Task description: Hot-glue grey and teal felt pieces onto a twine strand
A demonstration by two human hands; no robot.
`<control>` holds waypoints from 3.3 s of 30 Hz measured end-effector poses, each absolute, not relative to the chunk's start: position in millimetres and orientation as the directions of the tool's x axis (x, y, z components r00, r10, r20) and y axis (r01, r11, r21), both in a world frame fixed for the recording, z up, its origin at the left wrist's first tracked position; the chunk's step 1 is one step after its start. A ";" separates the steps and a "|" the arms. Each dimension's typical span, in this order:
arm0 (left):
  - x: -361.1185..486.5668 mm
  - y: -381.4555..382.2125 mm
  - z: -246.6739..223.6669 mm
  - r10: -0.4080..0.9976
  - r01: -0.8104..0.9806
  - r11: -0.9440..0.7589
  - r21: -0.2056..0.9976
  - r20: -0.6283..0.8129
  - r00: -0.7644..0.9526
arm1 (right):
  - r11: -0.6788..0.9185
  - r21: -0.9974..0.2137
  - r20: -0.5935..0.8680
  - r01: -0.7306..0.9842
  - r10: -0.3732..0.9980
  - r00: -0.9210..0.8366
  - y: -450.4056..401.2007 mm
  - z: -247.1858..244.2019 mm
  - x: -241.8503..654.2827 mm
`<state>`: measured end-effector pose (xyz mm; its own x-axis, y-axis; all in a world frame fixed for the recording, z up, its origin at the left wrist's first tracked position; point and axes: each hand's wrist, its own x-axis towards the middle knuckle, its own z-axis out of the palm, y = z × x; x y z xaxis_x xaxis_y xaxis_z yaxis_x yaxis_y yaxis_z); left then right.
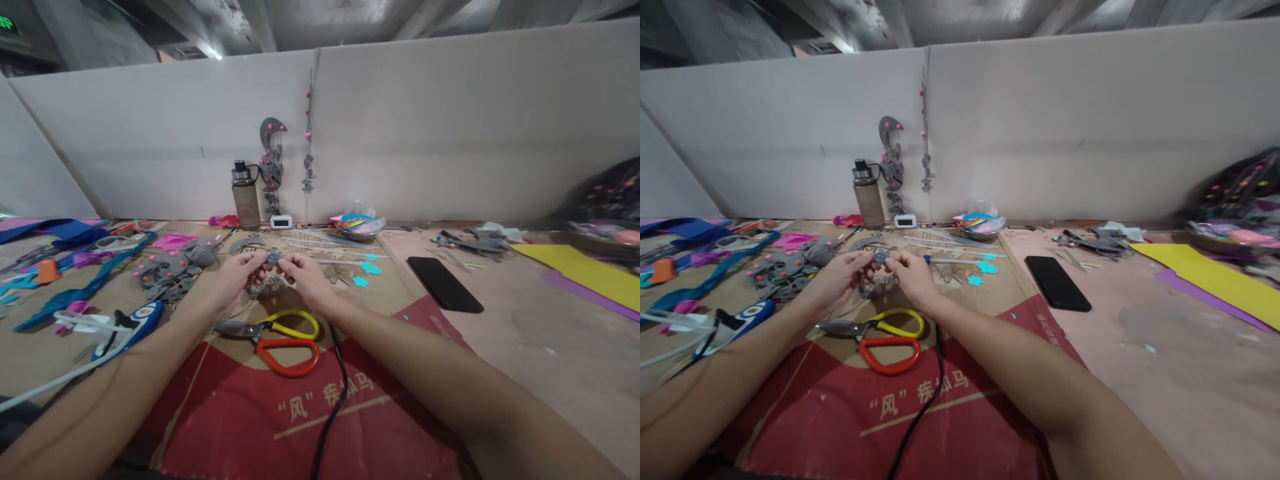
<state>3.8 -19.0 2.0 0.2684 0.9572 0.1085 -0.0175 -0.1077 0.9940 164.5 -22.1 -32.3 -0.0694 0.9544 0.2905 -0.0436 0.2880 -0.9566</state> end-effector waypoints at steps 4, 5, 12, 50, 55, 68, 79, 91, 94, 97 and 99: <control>3.5 -20.9 0.2 0.949 0.137 -0.201 0.970 0.158 0.274 | 0.314 -0.949 0.313 0.006 0.947 -0.070 -25.6 -32.8 164.6; 3.3 -21.2 -0.4 0.947 0.165 -0.220 0.962 0.170 0.273 | 0.321 -0.947 0.319 0.019 0.945 -0.067 -26.1 -33.2 164.6; 1.1 -19.2 -3.4 0.966 0.015 -0.175 0.985 0.169 0.195 | 0.337 -0.941 0.337 0.027 0.941 -0.030 -24.9 -34.5 164.3; -53.6 19.8 20.6 0.989 -0.356 -0.145 0.923 0.146 -0.025 | 0.632 -0.505 0.459 0.588 0.774 -0.437 -113.6 -19.7 180.6; -47.0 19.0 13.5 0.991 -0.320 -0.119 0.940 0.131 0.015 | 0.583 -0.530 0.520 0.616 0.797 -0.307 -109.1 -12.1 196.9; -25.4 4.5 7.2 0.988 -0.237 -0.087 0.968 0.114 0.101 | 0.457 -0.376 0.437 0.806 0.855 -0.281 -87.9 -27.0 223.6; -13.5 -9.6 10.2 0.976 -0.273 0.005 0.962 0.055 0.211 | 0.481 -0.258 0.385 0.838 0.847 -0.367 -81.8 -45.4 233.2; -15.3 -6.6 0.7 0.967 -0.255 0.064 0.965 0.003 0.256 | 0.512 -0.181 0.349 0.840 0.832 -0.432 -71.6 -47.5 231.1; -16.2 -5.8 -0.8 0.963 -0.260 0.064 0.964 0.008 0.269 | 0.507 -0.165 0.349 0.846 0.832 -0.431 -68.9 -48.7 230.6; -18.5 -3.5 -1.7 0.959 -0.266 0.058 0.962 0.021 0.284 | 0.501 -0.140 0.358 0.854 0.830 -0.428 -64.7 -49.3 230.4; -20.3 -1.8 -0.9 0.962 -0.272 0.055 0.961 0.023 0.273 | 0.494 -0.126 0.366 0.860 0.829 -0.422 -61.2 -48.9 229.7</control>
